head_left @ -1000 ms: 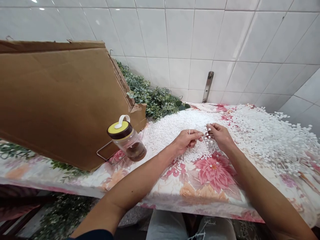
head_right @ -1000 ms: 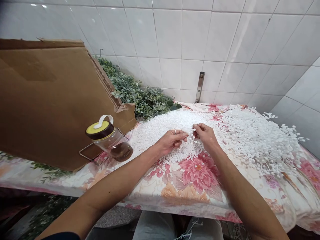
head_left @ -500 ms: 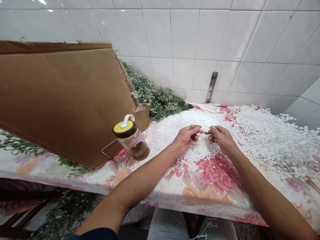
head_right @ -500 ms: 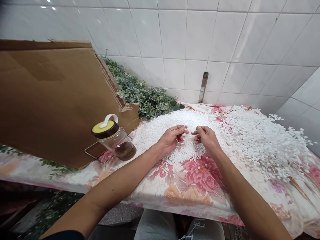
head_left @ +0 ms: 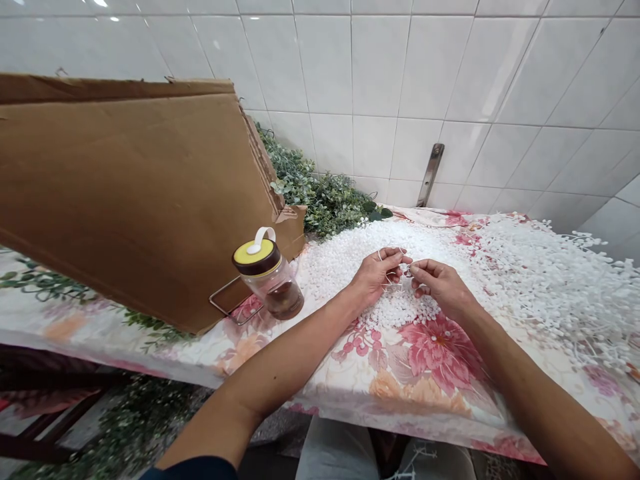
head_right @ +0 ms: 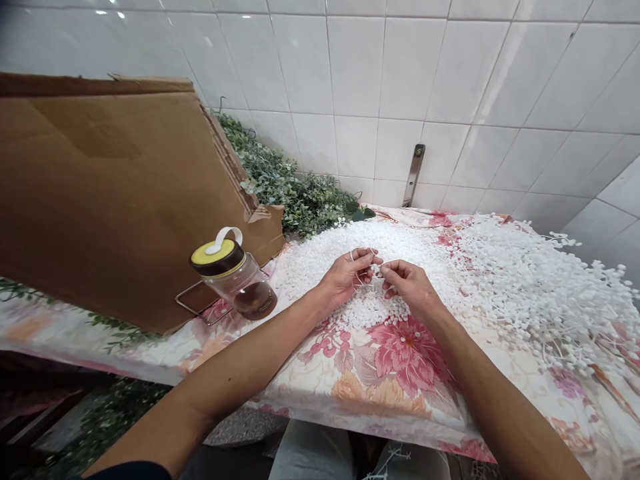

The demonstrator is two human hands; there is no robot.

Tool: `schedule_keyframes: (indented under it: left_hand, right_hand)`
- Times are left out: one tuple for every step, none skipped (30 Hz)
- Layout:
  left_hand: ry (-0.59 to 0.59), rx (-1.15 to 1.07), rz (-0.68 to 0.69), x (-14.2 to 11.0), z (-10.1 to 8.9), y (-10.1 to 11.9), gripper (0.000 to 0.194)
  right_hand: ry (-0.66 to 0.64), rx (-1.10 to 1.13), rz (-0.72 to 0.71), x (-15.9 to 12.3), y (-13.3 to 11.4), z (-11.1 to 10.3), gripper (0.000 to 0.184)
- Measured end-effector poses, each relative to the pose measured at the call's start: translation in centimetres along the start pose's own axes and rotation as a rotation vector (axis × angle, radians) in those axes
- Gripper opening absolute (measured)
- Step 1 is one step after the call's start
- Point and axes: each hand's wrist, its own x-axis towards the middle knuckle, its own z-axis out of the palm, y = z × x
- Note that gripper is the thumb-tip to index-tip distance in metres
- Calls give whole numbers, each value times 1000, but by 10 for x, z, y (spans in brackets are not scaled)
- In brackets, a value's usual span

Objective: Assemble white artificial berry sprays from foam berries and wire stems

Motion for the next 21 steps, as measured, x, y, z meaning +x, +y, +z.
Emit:
schedule_keyframes:
  left_hand:
    - [3,4,1,0,0,0,43]
    - [9,8,2,0,0,0,43]
    - [15,12,5,0,1,0,44]
    - [20,16,11,0,1,0,44]
    - [24,20,16,-1,2,0,44]
    - [27,23,20,-1,3,0,44]
    - [29,27,22,-2,3,0,43]
    - [30,30,23,-2,4,0,44]
    - [30,32,23,-2,4,0,44]
    - [30,35,22,-2,4,0,45]
    - [30,40,23,-3,4,0,45]
    - [31,48,25,-3,5,-1,46]
    - [35,60,29,-3,4,-1,46]
    - [41,75,33,-2,4,-2,46]
    - [50,91,37,-2,4,-3,46]
    - [58,110,38,-2,4,-3,46]
    - [61,131,33,-2,4,-4,46]
    - [60,153,23,-3,4,-5,45]
    - [55,174,11,-3,4,-6,45]
    - [46,194,1,-3,4,-7,45]
    - [33,215,-2,-4,4,-7,45]
  right_hand:
    - [-3,5,4,0,1,0,42]
    - [-10,12,7,0,1,1,43]
    - [-16,19,11,0,1,2,43]
    - [-21,24,14,0,2,3,44]
    - [-21,26,15,-1,2,4,45]
    - [-17,27,15,-1,2,6,45]
    - [-9,27,13,-1,2,7,44]
    - [2,27,7,-2,3,7,43]
    - [14,28,-2,-2,3,7,41]
    - [26,28,-14,-1,4,6,40]
    - [38,24,-31,-1,5,5,38]
    - [49,13,-52,0,6,5,36]
    - [57,-4,-73,0,7,4,35]
    - [63,-23,-94,1,7,3,34]
    - [68,-44,-112,1,8,2,34]
    - [70,-64,-125,1,8,2,34]
    - [71,-85,-133,1,8,1,35]
    - [73,-107,-138,1,8,1,36]
    - [75,-130,-142,1,7,1,37]
    - [77,-153,-144,1,7,0,37]
    - [73,-176,-143,1,7,0,37]
